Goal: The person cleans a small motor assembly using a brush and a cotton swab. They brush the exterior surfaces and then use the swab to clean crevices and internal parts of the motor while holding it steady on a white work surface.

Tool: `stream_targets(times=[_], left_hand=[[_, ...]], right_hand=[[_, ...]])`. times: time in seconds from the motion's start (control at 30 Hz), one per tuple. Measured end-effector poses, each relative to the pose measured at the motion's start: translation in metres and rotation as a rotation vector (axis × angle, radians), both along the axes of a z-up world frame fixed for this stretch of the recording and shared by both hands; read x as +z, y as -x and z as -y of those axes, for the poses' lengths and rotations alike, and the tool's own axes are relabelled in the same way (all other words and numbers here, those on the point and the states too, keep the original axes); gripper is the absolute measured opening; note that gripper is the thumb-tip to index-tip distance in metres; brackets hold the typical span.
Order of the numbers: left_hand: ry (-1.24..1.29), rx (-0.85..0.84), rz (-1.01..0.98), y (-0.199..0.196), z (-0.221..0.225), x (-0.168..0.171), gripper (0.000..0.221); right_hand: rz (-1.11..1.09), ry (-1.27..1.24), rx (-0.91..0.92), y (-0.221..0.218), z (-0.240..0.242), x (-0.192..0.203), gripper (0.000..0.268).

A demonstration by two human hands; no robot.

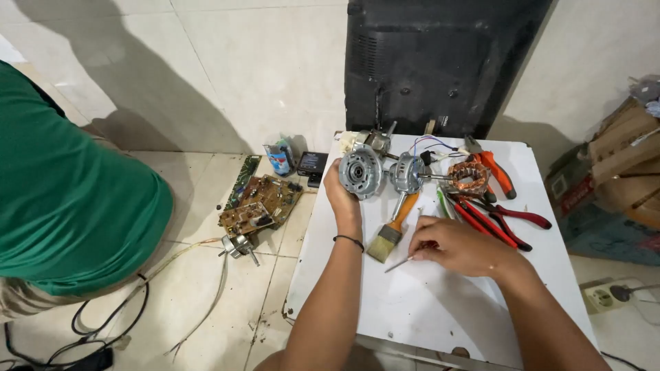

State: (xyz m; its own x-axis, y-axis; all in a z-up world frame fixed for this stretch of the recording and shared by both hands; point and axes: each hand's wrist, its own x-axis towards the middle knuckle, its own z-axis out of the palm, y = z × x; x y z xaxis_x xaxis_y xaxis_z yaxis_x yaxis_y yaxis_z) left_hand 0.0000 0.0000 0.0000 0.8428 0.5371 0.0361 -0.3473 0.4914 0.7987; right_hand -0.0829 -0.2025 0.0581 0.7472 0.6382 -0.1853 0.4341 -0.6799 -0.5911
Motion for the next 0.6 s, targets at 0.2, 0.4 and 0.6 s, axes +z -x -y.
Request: stream_targets(times=[0.2,0.4,0.6], left_hand=[[0.135,-0.095,0.024,-0.014,0.000,-0.020,0.018],[0.316,-0.124,-0.042,-0.022,0.000,-0.030,0.019],[0.452,-0.139,-0.132,-0.005,0.005,-0.009,0.021]], right_hand=[[0.079,0.023,0.025,0.001,-0.005,-0.001,0.010],[0.420,0.006,-0.077,-0.013,-0.013,-0.015,0.019],[0.612,0.137,-0.071,-0.026,-0.014,-0.052,0.026]])
